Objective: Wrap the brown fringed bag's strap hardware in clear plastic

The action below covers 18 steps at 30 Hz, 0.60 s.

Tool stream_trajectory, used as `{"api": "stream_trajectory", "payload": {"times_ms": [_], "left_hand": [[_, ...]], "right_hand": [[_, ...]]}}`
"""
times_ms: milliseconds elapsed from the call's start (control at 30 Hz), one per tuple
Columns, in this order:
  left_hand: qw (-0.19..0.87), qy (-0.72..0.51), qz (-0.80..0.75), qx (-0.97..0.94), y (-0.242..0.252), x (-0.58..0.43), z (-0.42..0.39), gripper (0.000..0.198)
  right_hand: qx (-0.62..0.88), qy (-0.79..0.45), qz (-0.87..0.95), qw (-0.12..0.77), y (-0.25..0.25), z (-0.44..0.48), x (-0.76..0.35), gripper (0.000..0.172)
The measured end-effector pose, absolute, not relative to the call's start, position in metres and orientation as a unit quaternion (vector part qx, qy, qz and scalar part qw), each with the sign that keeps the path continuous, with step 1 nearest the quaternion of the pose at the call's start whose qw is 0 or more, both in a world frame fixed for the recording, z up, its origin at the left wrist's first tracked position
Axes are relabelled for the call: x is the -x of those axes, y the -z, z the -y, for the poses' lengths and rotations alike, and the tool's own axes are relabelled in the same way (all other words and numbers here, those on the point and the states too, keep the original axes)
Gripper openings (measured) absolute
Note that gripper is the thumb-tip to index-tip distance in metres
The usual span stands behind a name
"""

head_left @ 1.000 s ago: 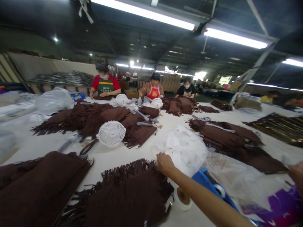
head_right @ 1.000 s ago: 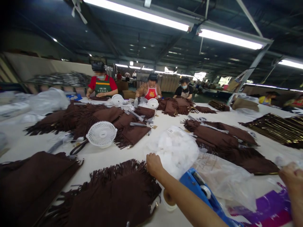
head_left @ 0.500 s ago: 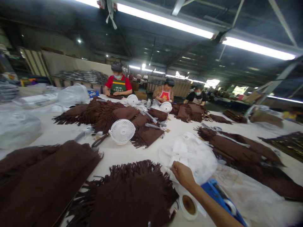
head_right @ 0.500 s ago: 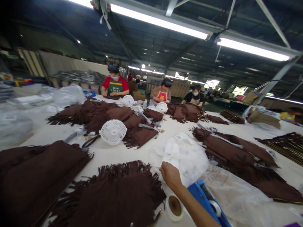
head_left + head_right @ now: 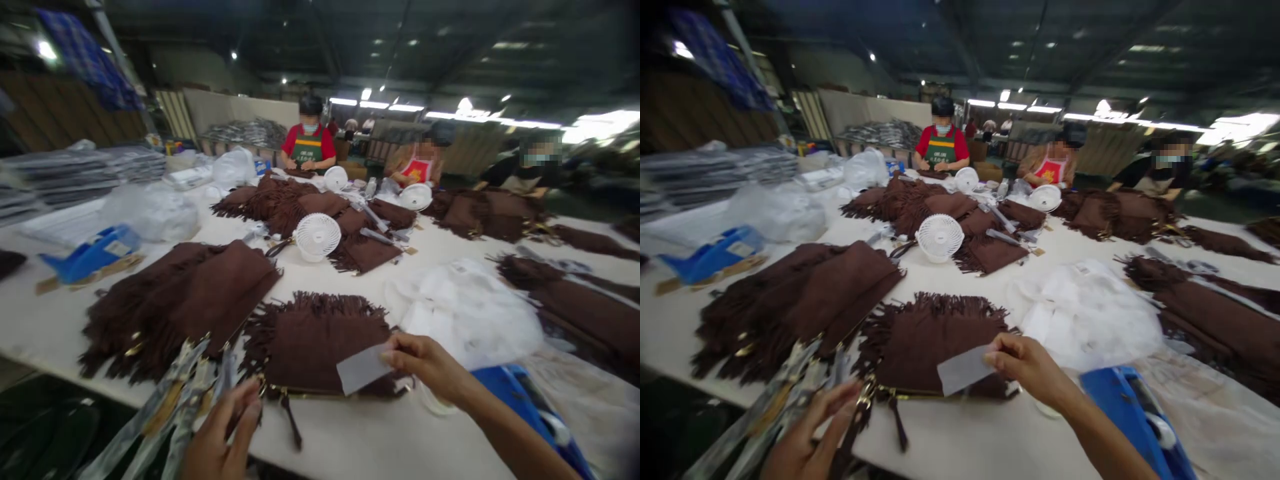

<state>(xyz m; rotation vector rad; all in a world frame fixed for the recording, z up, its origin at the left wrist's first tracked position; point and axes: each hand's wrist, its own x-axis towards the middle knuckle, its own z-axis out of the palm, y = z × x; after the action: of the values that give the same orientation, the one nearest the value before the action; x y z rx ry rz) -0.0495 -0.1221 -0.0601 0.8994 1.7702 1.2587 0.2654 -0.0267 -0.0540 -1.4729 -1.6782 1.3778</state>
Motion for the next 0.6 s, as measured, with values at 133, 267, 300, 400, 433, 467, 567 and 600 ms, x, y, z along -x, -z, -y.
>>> {"api": "stream_trajectory", "payload": {"times_ms": [133,267,300,400,433,467,567,600], "left_hand": [[0.48,-0.421,-0.573,-0.514,0.048,0.04,0.122,0.057],[0.646,-0.363,-0.503,-0.444,0.067,0.031,0.139,0.022],[0.662,-0.367,-0.499,-0.422,0.075,0.031,0.145,0.017],[0.673,-0.379,-0.511,-0.376,0.102,0.036,0.163,0.028],[0.672,-0.377,-0.519,-0.37,0.112,0.039,0.168,0.032],[0.669,-0.372,-0.528,-0.368,0.121,0.042,0.173,0.037],[0.658,-0.355,-0.55,-0.372,0.141,0.048,0.19,0.049],[0.651,-0.35,-0.564,-0.367,0.143,0.049,0.195,0.051]], "right_hand": [[0.48,-0.506,0.697,0.169,0.042,0.062,-0.206,0.02],[0.462,-0.499,0.716,0.156,0.049,0.086,-0.171,0.022],[0.461,-0.505,0.712,0.158,0.054,0.09,-0.167,0.023],[0.462,-0.536,0.684,0.18,0.074,0.103,-0.159,0.026],[0.462,-0.55,0.668,0.192,0.083,0.108,-0.155,0.026],[0.463,-0.565,0.652,0.204,0.092,0.114,-0.151,0.026],[0.469,-0.597,0.608,0.232,0.119,0.131,-0.136,0.023],[0.474,-0.602,0.597,0.238,0.125,0.137,-0.131,0.021]]}}
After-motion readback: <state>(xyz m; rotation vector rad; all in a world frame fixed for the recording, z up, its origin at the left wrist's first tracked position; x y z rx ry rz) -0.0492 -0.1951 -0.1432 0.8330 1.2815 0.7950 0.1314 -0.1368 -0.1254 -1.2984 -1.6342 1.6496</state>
